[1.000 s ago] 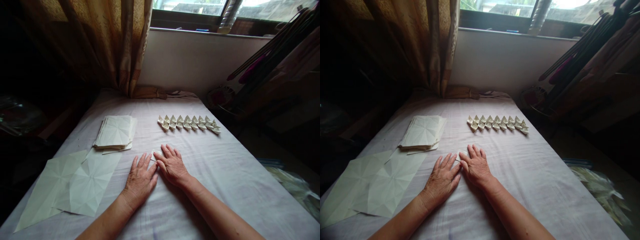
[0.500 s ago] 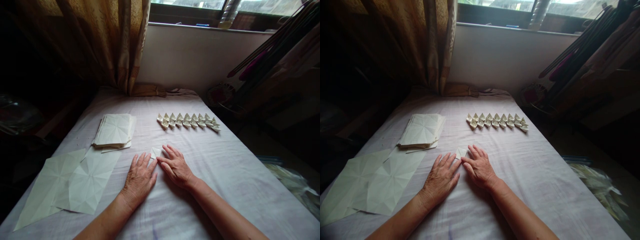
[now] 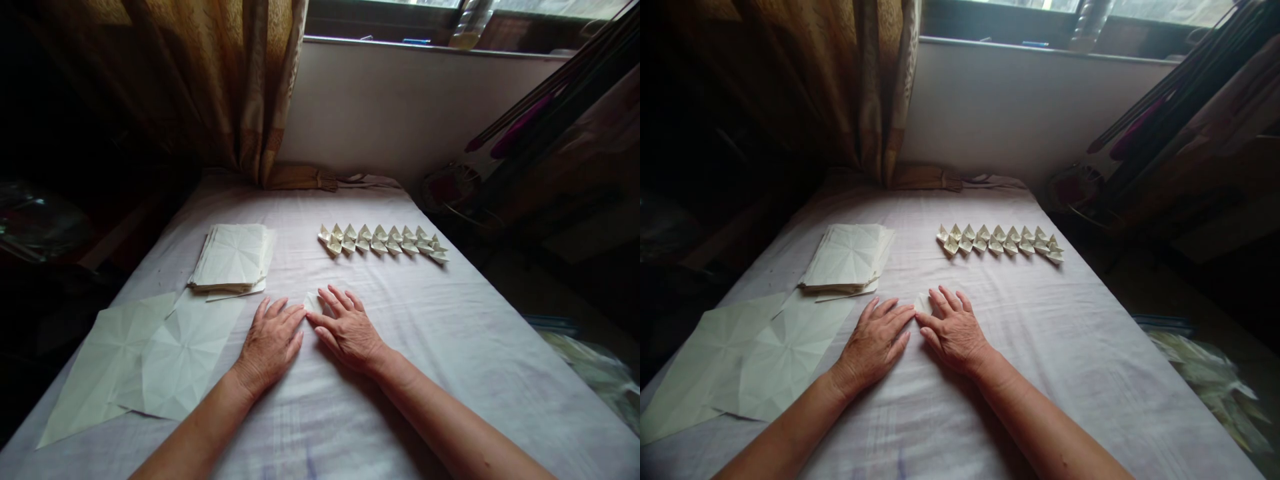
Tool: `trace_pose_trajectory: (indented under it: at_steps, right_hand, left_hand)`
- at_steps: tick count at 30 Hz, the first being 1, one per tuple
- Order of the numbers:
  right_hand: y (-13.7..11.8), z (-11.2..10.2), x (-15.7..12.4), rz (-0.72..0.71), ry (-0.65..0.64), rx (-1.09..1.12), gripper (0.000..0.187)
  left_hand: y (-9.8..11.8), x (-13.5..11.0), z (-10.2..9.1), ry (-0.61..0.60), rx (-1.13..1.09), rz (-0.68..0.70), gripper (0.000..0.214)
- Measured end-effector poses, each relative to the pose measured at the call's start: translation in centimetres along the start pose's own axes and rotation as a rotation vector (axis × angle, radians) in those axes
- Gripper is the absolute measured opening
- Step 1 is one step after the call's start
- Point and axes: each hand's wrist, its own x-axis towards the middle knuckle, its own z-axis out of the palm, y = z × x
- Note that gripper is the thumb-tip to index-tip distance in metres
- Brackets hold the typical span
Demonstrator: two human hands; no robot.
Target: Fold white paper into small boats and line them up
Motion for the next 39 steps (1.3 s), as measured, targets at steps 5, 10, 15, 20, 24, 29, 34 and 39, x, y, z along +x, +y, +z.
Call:
trace_pose_trajectory:
  at_steps: [5,10,15,20,24,29,34,39]
  right_hand:
    - [0.4,-0.1,-0.7,0.003,-0.024,0.001,0.038]
    - [0.6,-0.2,-1.0,0.014,-0.034,0.009,0.038]
    - [0.3,-0.2,-1.0,-0.021,-0.07,0.022,0.041]
    - [-0.2,0.1,-1.2,0.069,-0.056,0.013,0.05]
    - [-0.2,0.4,-0.9,0.123,-0.043,-0.024,0.051]
    - [-0.1,0.6,-0.9,0.145,-0.002,-0.035,0.05]
    - [0.0,0.7,-1.2,0.246,0.108,-0.027,0.049]
    - [-0.2,0.1,-1.2,0.235,0.104,0.007,0.043]
  left_hand:
    - [0.3,0.0,-0.1,0.022,0.055,0.033,0.035]
    - [0.3,0.3,0.2,-0.004,0.043,0.043,0.036]
    - [0.2,0.4,0.5,-0.033,0.029,0.029,0.039]
    - [0.4,0.4,0.2,-0.062,0.04,0.042,0.046]
    - [0.6,0.5,0.0,-0.048,0.054,0.041,0.038]
    - [0.9,0.5,0.4,0.006,0.067,0.038,0.037]
    - [0.9,0.4,1.1,0.027,0.05,0.018,0.038]
    - [1.1,0.4,0.9,0.005,0.026,0.017,0.043]
